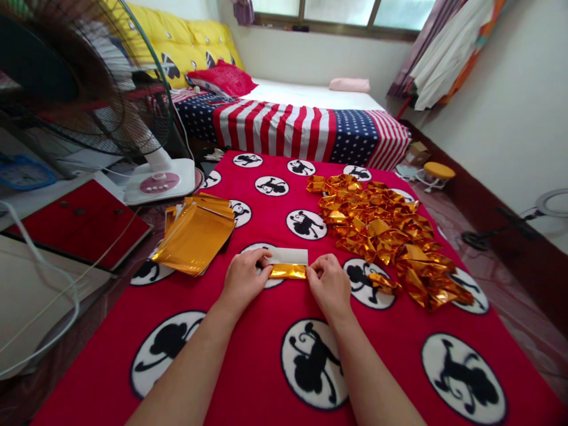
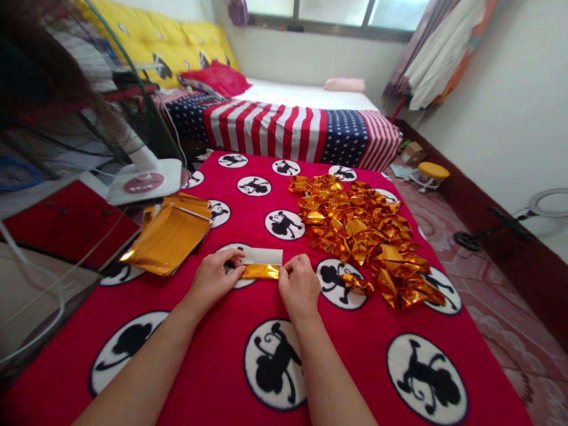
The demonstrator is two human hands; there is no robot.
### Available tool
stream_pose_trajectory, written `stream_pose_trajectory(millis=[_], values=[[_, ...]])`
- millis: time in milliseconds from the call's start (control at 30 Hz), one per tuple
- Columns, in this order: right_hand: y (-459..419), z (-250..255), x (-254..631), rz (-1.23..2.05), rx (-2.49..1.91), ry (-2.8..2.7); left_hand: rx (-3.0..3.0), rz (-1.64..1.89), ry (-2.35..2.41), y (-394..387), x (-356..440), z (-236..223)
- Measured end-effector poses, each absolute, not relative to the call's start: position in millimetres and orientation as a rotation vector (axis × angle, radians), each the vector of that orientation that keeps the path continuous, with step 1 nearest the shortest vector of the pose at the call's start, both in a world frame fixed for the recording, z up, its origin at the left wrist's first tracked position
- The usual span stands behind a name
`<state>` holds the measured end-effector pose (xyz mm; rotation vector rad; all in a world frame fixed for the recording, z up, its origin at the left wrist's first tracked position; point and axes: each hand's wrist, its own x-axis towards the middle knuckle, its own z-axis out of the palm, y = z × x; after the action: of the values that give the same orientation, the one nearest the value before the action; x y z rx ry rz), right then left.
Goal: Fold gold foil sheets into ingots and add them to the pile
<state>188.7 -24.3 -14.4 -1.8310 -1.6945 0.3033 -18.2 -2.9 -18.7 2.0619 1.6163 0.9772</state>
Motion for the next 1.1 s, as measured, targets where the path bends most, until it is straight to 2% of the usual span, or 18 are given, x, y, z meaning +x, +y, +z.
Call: stream_pose_trajectory(millis=[1100], values=[[-25,-4,181,0.288,-2.016,-1.722,1.981,0.934,1.722,-4,-13,-16]])
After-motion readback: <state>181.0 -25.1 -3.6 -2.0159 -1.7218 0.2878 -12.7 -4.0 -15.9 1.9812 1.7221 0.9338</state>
